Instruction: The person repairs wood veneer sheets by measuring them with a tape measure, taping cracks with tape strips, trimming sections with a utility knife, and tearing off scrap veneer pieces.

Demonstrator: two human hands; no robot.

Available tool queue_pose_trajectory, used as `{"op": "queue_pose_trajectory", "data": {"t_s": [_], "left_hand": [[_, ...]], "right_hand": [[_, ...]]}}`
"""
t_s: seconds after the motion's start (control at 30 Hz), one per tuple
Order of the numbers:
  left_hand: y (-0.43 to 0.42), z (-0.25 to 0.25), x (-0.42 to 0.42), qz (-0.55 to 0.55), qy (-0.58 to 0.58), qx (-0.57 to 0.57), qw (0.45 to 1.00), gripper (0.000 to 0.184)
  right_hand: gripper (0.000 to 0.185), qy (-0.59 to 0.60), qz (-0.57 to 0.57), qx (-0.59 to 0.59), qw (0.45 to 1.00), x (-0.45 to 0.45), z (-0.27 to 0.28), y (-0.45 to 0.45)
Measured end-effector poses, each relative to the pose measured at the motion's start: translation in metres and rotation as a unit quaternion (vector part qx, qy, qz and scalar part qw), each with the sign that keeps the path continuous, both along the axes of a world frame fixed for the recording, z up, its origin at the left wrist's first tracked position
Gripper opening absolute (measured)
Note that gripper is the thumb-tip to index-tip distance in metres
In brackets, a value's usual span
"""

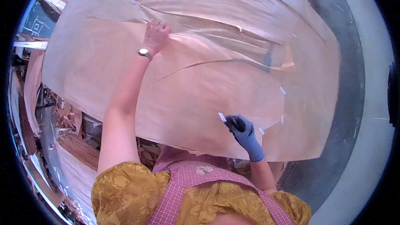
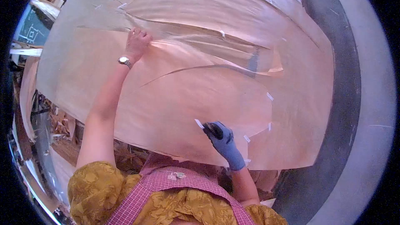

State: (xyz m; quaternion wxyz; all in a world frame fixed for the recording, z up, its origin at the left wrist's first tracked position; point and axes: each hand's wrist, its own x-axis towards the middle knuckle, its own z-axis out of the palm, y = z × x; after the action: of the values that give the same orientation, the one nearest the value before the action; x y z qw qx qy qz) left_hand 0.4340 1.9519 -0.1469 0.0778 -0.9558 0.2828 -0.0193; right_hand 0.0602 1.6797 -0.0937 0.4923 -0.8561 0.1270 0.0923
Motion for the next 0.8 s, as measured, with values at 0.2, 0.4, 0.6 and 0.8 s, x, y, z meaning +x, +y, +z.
{"op": "queue_pose_trajectory", "data": {"t_s": [0.2, 0.4, 0.6, 0.8], "left_hand": [[0.041, -0.021, 0.024, -0.108, 0.011, -0.201, 0.974, 0.034], [0.043, -0.032, 0.022, -0.082, -0.013, -0.171, 0.982, 0.031], [0.044, -0.043, 0.029, -0.096, -0.012, -0.208, 0.973, 0.028], [0.041, -0.044, 0.03, -0.063, 0.019, -0.218, 0.974, 0.031]], "right_hand": [[0.02, -0.004, 0.025, -0.014, 1.0, 0.057, -0.006, 0.048], [0.021, 0.007, 0.032, -0.006, 0.999, 0.076, -0.016, 0.068], [0.019, 0.0, 0.033, -0.027, 0.999, 0.071, -0.028, 0.076], [0.02, 0.024, 0.022, -0.024, 0.999, 0.072, -0.032, 0.075]]}}
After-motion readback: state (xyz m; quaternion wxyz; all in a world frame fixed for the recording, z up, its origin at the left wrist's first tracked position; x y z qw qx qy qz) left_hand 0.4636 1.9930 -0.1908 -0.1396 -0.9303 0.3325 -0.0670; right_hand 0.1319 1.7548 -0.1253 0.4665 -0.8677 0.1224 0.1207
